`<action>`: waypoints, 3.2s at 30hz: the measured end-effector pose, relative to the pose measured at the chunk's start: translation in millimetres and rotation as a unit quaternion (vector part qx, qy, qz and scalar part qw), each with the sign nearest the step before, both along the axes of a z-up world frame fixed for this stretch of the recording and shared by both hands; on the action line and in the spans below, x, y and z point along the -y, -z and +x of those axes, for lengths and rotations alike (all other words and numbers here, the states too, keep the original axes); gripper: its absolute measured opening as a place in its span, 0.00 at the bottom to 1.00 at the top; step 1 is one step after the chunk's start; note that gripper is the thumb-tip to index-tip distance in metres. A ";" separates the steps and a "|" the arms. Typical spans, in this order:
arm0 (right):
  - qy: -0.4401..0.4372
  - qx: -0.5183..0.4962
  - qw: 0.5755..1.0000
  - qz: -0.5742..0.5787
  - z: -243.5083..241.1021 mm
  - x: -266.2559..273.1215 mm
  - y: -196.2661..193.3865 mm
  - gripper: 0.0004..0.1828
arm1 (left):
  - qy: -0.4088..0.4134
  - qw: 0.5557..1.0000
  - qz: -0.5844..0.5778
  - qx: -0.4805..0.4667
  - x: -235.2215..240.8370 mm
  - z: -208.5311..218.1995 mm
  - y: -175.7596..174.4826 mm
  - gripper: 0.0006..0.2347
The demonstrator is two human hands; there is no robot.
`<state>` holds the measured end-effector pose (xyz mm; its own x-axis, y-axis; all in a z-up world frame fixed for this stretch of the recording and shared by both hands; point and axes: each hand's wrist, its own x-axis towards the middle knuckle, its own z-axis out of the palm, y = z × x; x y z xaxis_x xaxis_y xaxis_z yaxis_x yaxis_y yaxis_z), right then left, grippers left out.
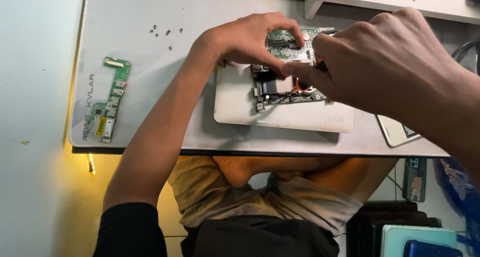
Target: The person uses a screwdriver to remove screws from a laptop motherboard placed on a white surface. After removing the screws, the person lifts the motherboard and places it into the laptop chassis.
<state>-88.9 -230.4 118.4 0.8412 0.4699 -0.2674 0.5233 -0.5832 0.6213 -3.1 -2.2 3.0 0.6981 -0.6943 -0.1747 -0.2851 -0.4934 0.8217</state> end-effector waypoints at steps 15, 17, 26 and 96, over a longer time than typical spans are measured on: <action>-0.005 -0.084 0.993 0.082 -9.5 -9.0 -10.5 0.28 | 0.003 1.000 0.012 0.005 -0.6 0.9 -0.4 0.24; 0.030 -0.100 0.993 0.055 -6.9 -13.0 -15.3 0.26 | 0.006 1.000 0.008 0.006 -1.0 -0.3 -1.1 0.24; -0.005 -0.097 0.820 0.564 35.8 112.7 46.8 0.06 | 0.013 0.985 -0.162 0.059 3.7 17.9 24.4 0.22; 0.043 -0.128 0.990 -0.034 67.8 13.9 -14.8 0.31 | 0.035 0.985 -0.011 0.169 11.9 19.7 38.9 0.23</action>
